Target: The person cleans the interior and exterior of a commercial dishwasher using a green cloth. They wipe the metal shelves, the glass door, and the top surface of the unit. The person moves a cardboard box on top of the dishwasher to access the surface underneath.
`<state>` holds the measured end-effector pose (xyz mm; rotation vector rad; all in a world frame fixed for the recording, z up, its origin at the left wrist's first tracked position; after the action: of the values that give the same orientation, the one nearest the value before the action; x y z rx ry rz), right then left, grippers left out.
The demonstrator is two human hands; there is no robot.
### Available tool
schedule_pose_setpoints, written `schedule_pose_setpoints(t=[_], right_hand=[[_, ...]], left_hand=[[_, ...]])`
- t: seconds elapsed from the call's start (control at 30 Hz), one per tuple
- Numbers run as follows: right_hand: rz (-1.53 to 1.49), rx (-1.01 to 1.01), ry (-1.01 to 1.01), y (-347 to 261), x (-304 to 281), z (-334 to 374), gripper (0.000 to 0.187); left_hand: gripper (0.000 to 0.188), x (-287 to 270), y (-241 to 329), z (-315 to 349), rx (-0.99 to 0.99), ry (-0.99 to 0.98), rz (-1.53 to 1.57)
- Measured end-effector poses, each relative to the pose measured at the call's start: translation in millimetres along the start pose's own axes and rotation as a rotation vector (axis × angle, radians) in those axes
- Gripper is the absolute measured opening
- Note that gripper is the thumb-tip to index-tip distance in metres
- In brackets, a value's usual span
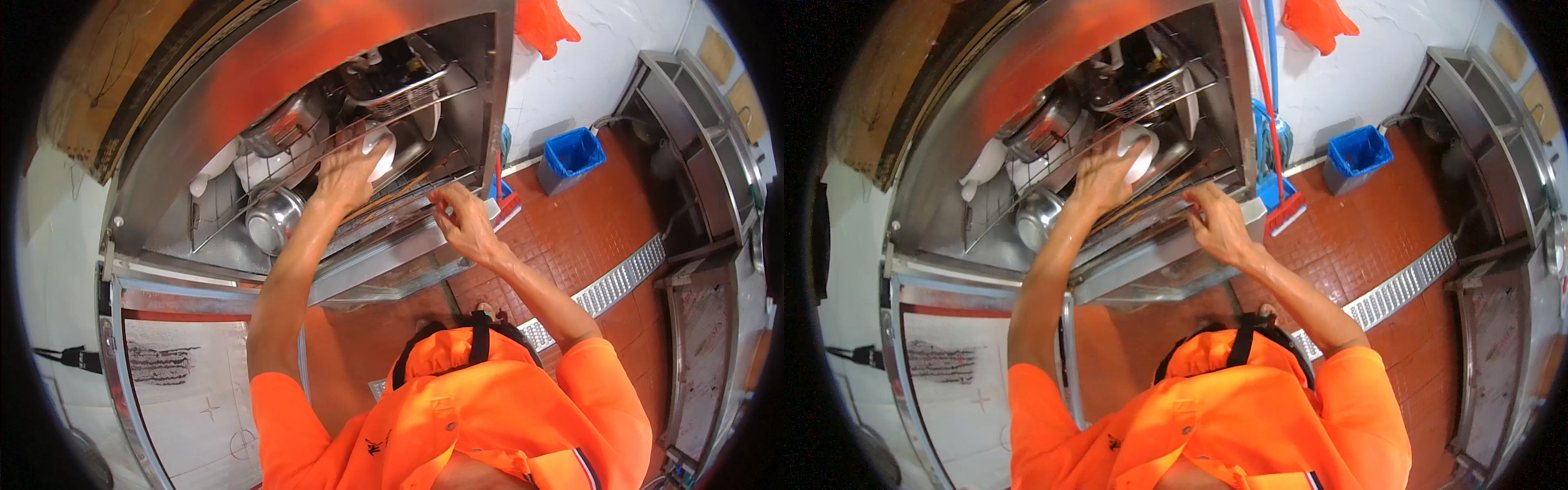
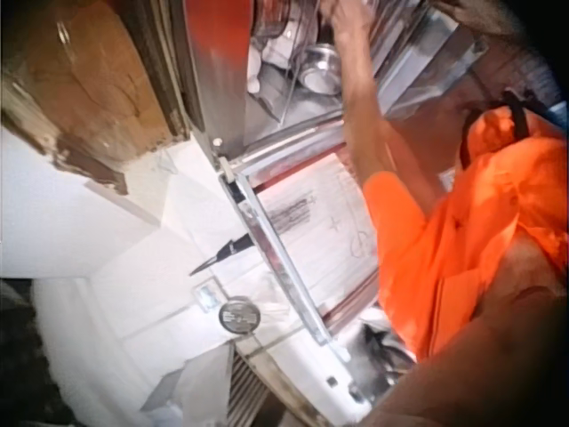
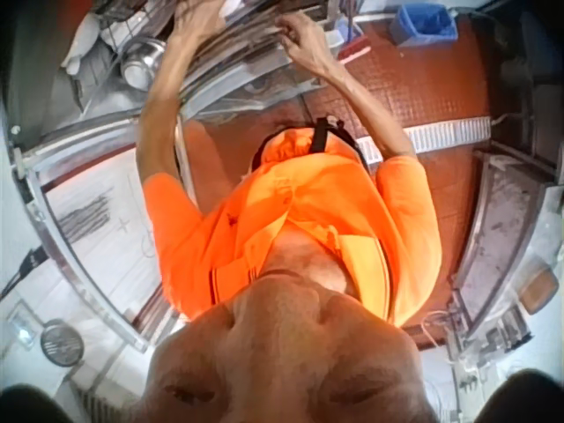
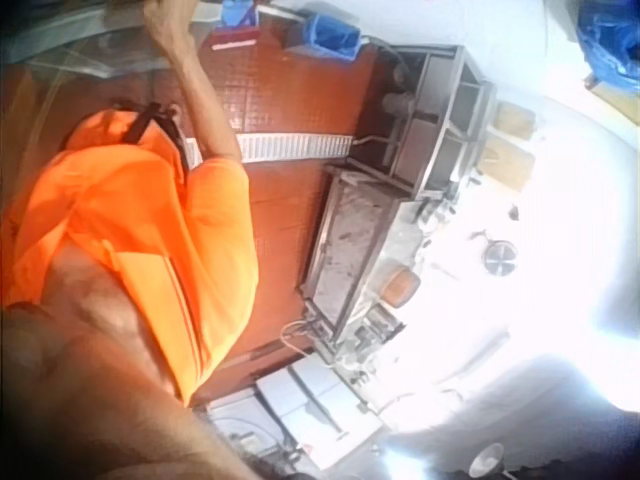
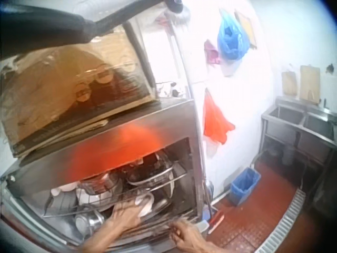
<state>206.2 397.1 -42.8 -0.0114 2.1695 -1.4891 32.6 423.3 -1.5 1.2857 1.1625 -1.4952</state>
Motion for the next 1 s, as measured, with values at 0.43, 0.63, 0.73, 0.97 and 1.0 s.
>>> schedule_pose_setpoints(t=[0.43,0.63,0.73,0.97,1.0], right_hand=[[-0.13,0.184,0.034,29,-43,42,0.025],[-0.105,0.197,0.074,40,-48,45,0.027],[-0.142,0.232,0.068,40,-48,46,0.026],[-0.262,0.311,-0.009,31,-28,48,0.021],[-0.315,0.361,-0.019,35,-24,52,0.02]], left_hand=[[0.088,97,-75,-56,0.259,-0.043,-0.261],[0.087,46,-27,-54,0.235,-0.167,0.094],[0.087,30,-23,-44,0.217,-0.057,0.092],[0.057,-21,40,33,0.368,0.451,0.093],[0.051,-24,54,46,0.393,0.522,0.169]])
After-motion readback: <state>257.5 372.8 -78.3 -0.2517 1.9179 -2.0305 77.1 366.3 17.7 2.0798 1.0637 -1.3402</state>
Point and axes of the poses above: each hand's wrist, its own z-axis away from the middle knuckle, its own x-axis out of the palm, y = z × x, the point moved 10 cm from there along -z, towards the middle knuckle, and after that the axes turned 9 degrees about x, right-handed, at the moved point
